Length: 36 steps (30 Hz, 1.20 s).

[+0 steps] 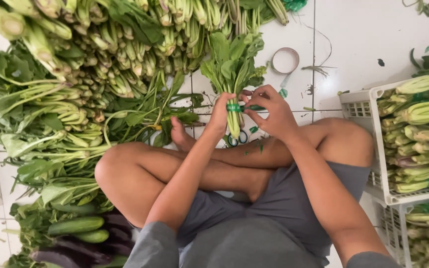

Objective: Bundling bunches of mustard greens using green adhesive tape while sitting on the floor.

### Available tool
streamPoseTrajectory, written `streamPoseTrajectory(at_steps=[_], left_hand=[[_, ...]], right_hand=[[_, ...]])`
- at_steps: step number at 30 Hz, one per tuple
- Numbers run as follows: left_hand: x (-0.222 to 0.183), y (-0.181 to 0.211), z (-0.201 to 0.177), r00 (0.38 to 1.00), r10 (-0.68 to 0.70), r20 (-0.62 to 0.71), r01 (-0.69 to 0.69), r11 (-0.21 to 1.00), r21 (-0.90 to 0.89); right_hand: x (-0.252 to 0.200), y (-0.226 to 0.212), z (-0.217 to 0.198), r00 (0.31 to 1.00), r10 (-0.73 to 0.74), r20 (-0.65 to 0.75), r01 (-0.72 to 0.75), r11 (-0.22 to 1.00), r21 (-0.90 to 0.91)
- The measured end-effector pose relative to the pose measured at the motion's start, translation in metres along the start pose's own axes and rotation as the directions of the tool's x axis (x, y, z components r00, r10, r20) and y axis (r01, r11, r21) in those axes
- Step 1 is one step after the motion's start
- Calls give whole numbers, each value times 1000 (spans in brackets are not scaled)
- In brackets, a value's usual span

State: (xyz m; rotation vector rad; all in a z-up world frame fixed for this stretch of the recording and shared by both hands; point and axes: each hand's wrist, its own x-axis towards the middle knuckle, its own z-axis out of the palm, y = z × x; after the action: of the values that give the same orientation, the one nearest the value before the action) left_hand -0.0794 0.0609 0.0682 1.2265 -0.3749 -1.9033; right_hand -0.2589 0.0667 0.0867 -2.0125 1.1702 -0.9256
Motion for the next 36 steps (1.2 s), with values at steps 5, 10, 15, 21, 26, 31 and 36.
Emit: streamPoseTrajectory(at_steps=[5,10,15,21,26,31,36], left_hand=[[-25,23,33,981,86,-177,-30,955,296],[-5,-4,7,975,197,-107,-135,897,420],[-14,-3,11,964,260,-50,-152,698,699],[-35,28,23,972,200,124,-200,429,881],[-41,43,5,974,120,190,-221,361,906],[-26,31,-10,947,202,251,-303,297,905],[-17,25,-12,910,314,271,-359,269,894]], right_hand=[[-1,-3,3,1000,-27,8,27,997,-77],[-7,-11,9,995,80,65,-79,997,-8],[-10,-9,14,974,205,100,-208,978,26],[-20,21,16,893,407,189,-438,883,170],[-27,33,15,815,542,204,-572,808,139],[-26,33,17,748,635,194,-663,726,181],[-30,45,18,799,575,173,-601,773,205]])
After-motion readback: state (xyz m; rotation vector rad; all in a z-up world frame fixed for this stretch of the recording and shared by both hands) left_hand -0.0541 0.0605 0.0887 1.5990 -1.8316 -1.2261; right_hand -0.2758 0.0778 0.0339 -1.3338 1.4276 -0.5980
